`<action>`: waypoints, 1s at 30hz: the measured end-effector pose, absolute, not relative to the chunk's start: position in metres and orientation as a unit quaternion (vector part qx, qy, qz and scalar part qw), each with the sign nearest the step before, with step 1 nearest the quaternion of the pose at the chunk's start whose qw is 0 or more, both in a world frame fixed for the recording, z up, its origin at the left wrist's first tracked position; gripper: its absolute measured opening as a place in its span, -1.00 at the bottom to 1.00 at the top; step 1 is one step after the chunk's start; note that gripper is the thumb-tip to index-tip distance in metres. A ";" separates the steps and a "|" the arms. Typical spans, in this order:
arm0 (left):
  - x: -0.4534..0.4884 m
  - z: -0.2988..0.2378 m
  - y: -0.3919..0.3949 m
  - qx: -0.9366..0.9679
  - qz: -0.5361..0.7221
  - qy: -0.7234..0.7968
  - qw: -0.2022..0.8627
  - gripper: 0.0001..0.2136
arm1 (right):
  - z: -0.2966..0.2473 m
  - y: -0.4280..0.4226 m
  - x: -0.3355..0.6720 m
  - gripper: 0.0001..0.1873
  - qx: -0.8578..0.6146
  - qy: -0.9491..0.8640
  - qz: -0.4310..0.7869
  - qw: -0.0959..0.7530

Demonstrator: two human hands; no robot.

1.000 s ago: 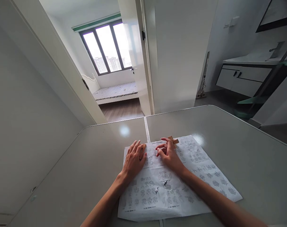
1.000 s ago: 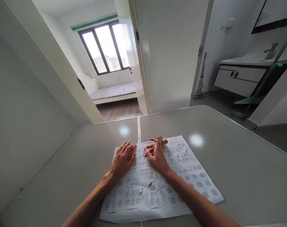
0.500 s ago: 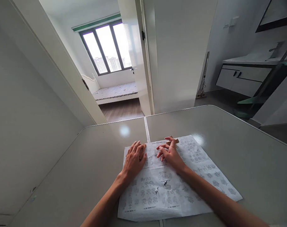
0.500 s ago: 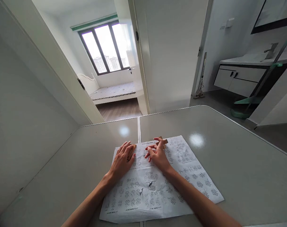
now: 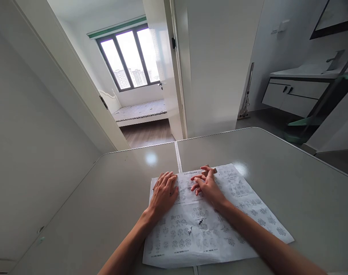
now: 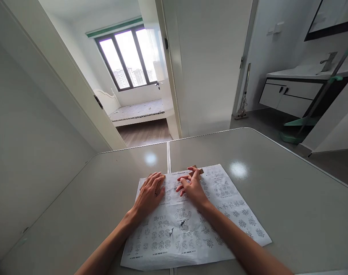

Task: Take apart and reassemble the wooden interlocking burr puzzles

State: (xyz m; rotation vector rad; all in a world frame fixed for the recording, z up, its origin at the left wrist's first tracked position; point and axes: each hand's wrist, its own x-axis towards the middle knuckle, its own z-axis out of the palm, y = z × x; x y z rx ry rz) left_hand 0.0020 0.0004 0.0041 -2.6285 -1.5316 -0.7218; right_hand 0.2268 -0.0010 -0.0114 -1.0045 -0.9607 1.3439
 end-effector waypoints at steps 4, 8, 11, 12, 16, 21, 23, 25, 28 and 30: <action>0.005 0.009 -0.002 -0.858 -0.237 -0.455 -0.006 -0.63 | -0.013 0.000 0.228 -0.36 -0.430 -0.397 0.573 0.574; 0.006 0.010 -0.003 -0.868 -0.236 -0.436 -0.025 -0.62 | -0.015 0.002 0.228 -0.37 -0.435 -0.398 0.567 0.575; 0.007 0.010 -0.003 -0.871 -0.236 -0.430 -0.027 -0.63 | -0.014 0.002 0.228 -0.38 -0.441 -0.406 0.561 0.571; 0.007 0.010 -0.003 -0.872 -0.236 -0.429 -0.026 -0.63 | -0.014 0.002 0.228 -0.39 -0.443 -0.410 0.559 0.568; 0.007 0.011 -0.004 -0.870 -0.238 -0.431 -0.030 -0.62 | -0.012 0.000 0.229 -0.50 -0.444 -0.433 0.554 0.556; 0.008 0.014 -0.005 -0.869 -0.243 -0.429 -0.033 -0.62 | -0.014 -0.002 0.227 -0.66 -0.445 -0.466 0.538 0.544; 0.009 0.015 -0.006 -0.870 -0.245 -0.427 -0.032 -0.63 | -0.014 -0.002 0.227 -0.68 -0.447 -0.475 0.531 0.541; 0.009 0.016 -0.006 -0.870 -0.246 -0.425 -0.031 -0.65 | -0.014 -0.004 0.226 -0.71 -0.446 -0.484 0.528 0.537; 0.010 0.016 -0.006 -0.870 -0.247 -0.425 -0.035 -0.67 | -0.010 -0.007 0.227 -0.75 -0.434 -0.502 0.530 0.529; 0.010 0.015 -0.006 -0.870 -0.246 -0.425 -0.037 -0.66 | -0.005 -0.009 0.227 -0.77 -0.421 -0.515 0.535 0.521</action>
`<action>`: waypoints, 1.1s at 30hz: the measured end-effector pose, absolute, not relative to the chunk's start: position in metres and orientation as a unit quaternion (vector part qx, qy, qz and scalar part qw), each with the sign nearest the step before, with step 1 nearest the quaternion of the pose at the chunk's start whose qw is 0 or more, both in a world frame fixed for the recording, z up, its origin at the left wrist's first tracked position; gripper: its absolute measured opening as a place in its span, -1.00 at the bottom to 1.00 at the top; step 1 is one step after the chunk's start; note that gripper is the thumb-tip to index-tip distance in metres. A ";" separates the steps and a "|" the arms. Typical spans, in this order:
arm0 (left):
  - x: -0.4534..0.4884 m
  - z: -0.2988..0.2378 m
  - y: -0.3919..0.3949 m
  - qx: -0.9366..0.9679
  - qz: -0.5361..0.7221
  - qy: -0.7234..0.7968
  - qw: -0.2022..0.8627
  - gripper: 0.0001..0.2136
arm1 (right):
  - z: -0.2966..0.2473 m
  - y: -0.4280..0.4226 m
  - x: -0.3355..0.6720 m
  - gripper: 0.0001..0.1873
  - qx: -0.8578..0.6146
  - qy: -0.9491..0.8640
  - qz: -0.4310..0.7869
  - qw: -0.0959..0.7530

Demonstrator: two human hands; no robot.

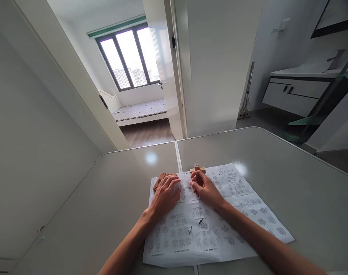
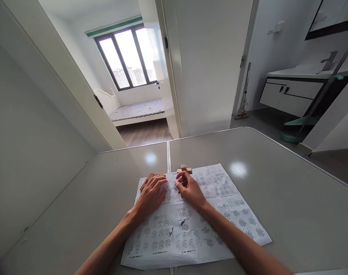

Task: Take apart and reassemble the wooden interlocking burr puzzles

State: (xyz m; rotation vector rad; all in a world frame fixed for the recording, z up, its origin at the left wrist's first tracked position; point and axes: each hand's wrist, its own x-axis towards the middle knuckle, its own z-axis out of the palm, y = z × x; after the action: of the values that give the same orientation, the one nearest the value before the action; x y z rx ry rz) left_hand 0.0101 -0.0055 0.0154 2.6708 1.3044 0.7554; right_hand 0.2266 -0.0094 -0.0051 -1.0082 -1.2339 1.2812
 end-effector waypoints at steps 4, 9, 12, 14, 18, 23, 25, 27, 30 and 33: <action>0.009 0.014 -0.005 0.868 0.251 0.425 0.043 -0.67 | 0.006 -0.015 0.226 -0.74 -0.375 -0.545 0.564 0.495; 0.008 0.012 -0.008 0.859 0.273 0.425 0.082 -0.50 | 0.017 -0.024 0.225 -0.63 -0.292 -0.574 0.613 0.458; 0.007 0.012 -0.012 0.857 0.281 0.417 0.117 -0.29 | 0.019 -0.026 0.227 -0.61 -0.266 -0.589 0.622 0.441; 0.007 0.012 -0.014 0.864 0.271 0.403 0.134 -0.21 | 0.018 -0.025 0.228 -0.60 -0.250 -0.594 0.630 0.434; 0.006 0.014 -0.016 0.875 0.261 0.379 0.148 -0.15 | 0.015 -0.023 0.229 -0.59 -0.210 -0.593 0.652 0.422; 0.007 0.016 -0.017 0.877 0.257 0.375 0.153 -0.20 | 0.015 -0.024 0.231 -0.57 -0.198 -0.588 0.668 0.411; 0.007 0.017 -0.017 0.876 0.250 0.380 0.160 -0.21 | 0.015 -0.025 0.232 -0.57 -0.194 -0.585 0.676 0.404; 0.007 0.019 -0.017 0.875 0.241 0.385 0.168 -0.23 | 0.015 -0.024 0.232 -0.57 -0.189 -0.580 0.685 0.398; 0.007 0.020 -0.017 0.877 0.232 0.381 0.178 -0.32 | 0.011 -0.023 0.232 -0.56 -0.181 -0.574 0.697 0.389; 0.007 0.021 -0.016 0.876 0.232 0.375 0.197 -0.39 | 0.007 -0.021 0.232 -0.54 -0.176 -0.567 0.708 0.381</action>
State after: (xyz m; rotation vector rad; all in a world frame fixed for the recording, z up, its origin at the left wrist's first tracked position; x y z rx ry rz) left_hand 0.0065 -0.0159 0.0205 2.4522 1.0484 0.6481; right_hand 0.2320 -0.0208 0.0067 -0.4502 -1.4482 1.8077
